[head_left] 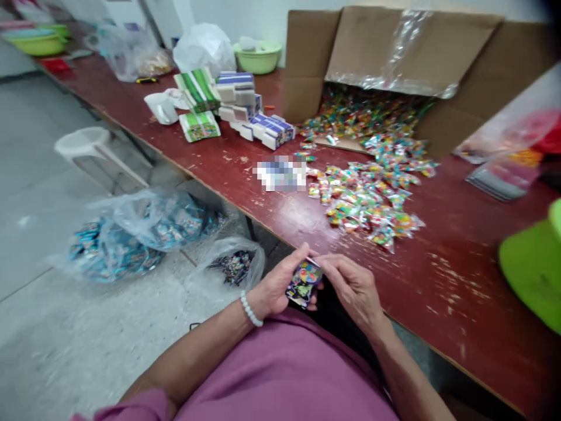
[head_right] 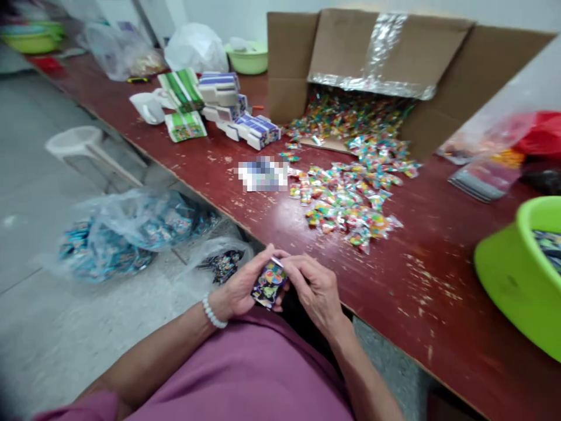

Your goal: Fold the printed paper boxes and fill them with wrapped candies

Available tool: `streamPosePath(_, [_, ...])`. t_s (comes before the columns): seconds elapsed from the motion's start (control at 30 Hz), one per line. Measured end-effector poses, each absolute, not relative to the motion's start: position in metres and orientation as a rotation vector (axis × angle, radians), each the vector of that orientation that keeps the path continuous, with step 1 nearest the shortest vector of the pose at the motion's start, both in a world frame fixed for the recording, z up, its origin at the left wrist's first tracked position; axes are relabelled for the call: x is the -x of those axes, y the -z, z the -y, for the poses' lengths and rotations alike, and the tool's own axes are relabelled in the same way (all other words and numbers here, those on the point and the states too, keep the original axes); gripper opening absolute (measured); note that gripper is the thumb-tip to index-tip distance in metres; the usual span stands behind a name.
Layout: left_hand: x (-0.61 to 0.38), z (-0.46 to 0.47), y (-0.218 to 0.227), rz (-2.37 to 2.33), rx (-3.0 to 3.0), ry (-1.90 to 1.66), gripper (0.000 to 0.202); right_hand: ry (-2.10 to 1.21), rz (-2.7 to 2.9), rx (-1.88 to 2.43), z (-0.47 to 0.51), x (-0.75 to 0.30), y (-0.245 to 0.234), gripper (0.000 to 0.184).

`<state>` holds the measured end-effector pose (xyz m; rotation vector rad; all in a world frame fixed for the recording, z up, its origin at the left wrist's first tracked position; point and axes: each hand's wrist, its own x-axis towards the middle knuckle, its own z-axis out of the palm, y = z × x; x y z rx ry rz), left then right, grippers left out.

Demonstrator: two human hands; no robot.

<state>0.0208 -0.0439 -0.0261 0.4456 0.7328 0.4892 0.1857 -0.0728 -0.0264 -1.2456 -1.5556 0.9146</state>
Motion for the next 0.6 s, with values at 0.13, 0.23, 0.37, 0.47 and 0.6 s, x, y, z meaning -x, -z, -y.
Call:
streamPosePath(0.13, [-0.024,0.051,0.03,-0.836,-0.698,-0.657,0.052,-1.141,1.411,1.37,0.075,-0.19,0.039,0.019])
streamPosePath(0.23, [-0.027,0.056,0.031,-0.859,-0.816,-0.642,0.058,-1.29,1.286,1.359,0.076,-0.191,0.046,0.021])
streamPosePath(0.37, [-0.025,0.054,0.031,-0.861,-0.8,-0.578,0.061,-1.269,1.267,1.297,0.077,-0.191,0.044,0.018])
streamPosePath(0.47, [-0.02,0.049,0.036,-0.833,-0.646,-0.597,0.053,-1.139,1.453,1.246,0.078,-0.188,0.042,0.012])
streamPosePath(0.6, [-0.015,0.045,0.042,-0.812,-0.41,-0.635,0.047,-0.92,1.626,1.182,0.081,-0.171,0.049,0.018])
